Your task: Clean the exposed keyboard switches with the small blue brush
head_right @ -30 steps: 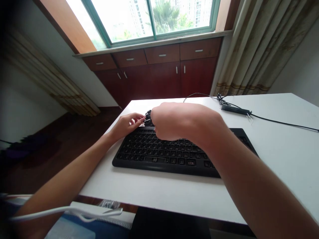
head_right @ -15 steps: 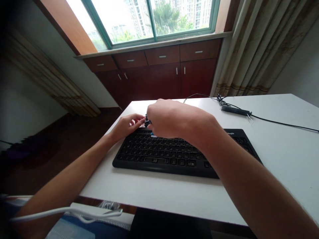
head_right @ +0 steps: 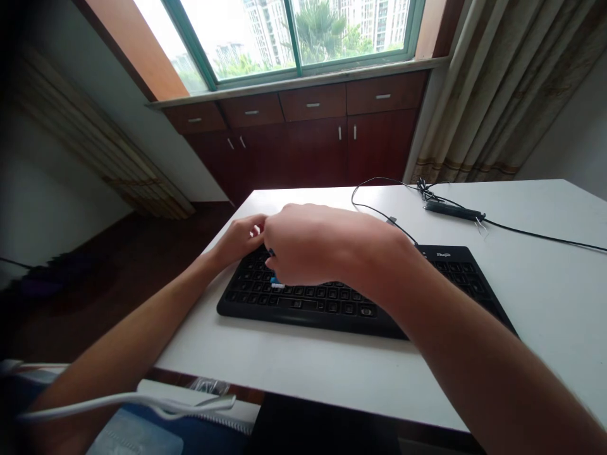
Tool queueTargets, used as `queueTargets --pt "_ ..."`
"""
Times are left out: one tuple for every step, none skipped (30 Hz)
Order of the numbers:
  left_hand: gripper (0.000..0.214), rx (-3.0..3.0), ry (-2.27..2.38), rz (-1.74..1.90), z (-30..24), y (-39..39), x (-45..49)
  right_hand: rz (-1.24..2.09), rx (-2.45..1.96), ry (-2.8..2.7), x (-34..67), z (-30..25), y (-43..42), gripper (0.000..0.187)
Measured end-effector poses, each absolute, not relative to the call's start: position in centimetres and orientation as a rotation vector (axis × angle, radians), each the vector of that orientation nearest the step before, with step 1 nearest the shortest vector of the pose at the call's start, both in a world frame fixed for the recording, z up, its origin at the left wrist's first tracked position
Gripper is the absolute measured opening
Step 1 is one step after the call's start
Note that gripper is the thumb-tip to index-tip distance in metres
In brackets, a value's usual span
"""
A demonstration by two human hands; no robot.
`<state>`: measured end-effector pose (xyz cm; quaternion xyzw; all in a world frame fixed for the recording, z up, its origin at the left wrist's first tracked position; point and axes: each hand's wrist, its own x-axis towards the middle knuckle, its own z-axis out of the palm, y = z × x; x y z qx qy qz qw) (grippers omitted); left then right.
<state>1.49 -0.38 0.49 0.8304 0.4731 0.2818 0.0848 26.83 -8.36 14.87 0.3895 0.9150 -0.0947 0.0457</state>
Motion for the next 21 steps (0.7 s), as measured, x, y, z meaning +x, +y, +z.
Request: queueTargets --pt "0.028 2.473 1.410 0.841 0.5 -0.4 1.5 -0.285 1.189 2.767 26.7 14.8 -8.3 0.037" --pt "0.029 2.469 1.414 0.845 0.5 -0.4 1.5 -0.259 1.193 2.756 26.6 14.8 -8.3 0.035" --pt "0.029 2.467 1.420 0.850 0.4 -0.4 1.5 -0.212 1.208 2.762 26.6 14.7 -8.2 0.033" --pt "0.029 2.468 1.428 0.853 0.4 -0.3 1.6 -0.157 1.227 2.784 26.5 14.6 -8.1 0.030" --pt "0.029 2.472 1.433 0.854 0.4 -0.3 1.6 -0.107 1.243 2.816 26.5 14.6 -8.0 0.029" --pt "0.029 2.477 1.434 0.854 0.4 -0.3 1.6 -0.078 1.248 2.853 26.5 14.5 -8.0 0.029" --pt "0.029 2.482 1.431 0.851 0.5 -0.3 1.6 -0.077 1.244 2.886 26.6 14.4 -7.9 0.029" --pt "0.030 2.486 1.426 0.844 0.5 -0.3 1.7 -0.100 1.228 2.904 26.6 14.4 -7.9 0.031" --pt "0.030 2.487 1.422 0.839 0.5 -0.3 1.7 -0.137 1.202 2.905 26.7 14.3 -7.9 0.033" --pt "0.030 2.484 1.421 0.837 0.6 -0.4 1.7 -0.177 1.175 2.886 26.7 14.3 -7.9 0.034" --pt "0.030 2.480 1.422 0.838 0.6 -0.4 1.7 -0.199 1.162 2.855 26.6 14.2 -7.9 0.035" --pt "0.031 2.476 1.423 0.840 0.6 -0.4 1.8 -0.194 1.170 2.823 26.6 14.2 -7.9 0.034" --pt "0.031 2.471 1.424 0.844 0.6 -0.4 1.8 -0.166 1.186 2.803 26.6 14.3 -7.9 0.032" --pt "0.031 2.467 1.427 0.849 0.5 -0.3 1.8 -0.127 1.208 2.799 26.6 14.3 -7.9 0.030" --pt "0.032 2.464 1.429 0.854 0.5 -0.3 1.8 -0.088 1.231 2.810 26.6 14.4 -7.9 0.029" --pt "0.032 2.461 1.431 0.858 0.5 -0.3 1.8 -0.066 1.249 2.824 26.7 14.5 -7.9 0.028" --pt "0.032 2.459 1.431 0.862 0.4 -0.3 1.7 -0.065 1.259 2.835 26.8 14.6 -7.9 0.028" --pt "0.032 2.457 1.429 0.864 0.4 -0.3 1.7 -0.084 1.268 2.837 27.0 14.7 -7.9 0.029" --pt "0.031 2.457 1.427 0.861 0.3 -0.3 1.6 -0.112 1.279 2.826 27.2 14.8 -8.0 0.031" --pt "0.031 2.457 1.425 0.856 0.3 -0.4 1.6 -0.141 1.292 2.811 27.4 14.8 -8.0 0.032" --pt "0.031 2.455 1.424 0.848 0.2 -0.4 1.5 -0.169 1.299 2.793 27.6 14.9 -8.1 0.032"
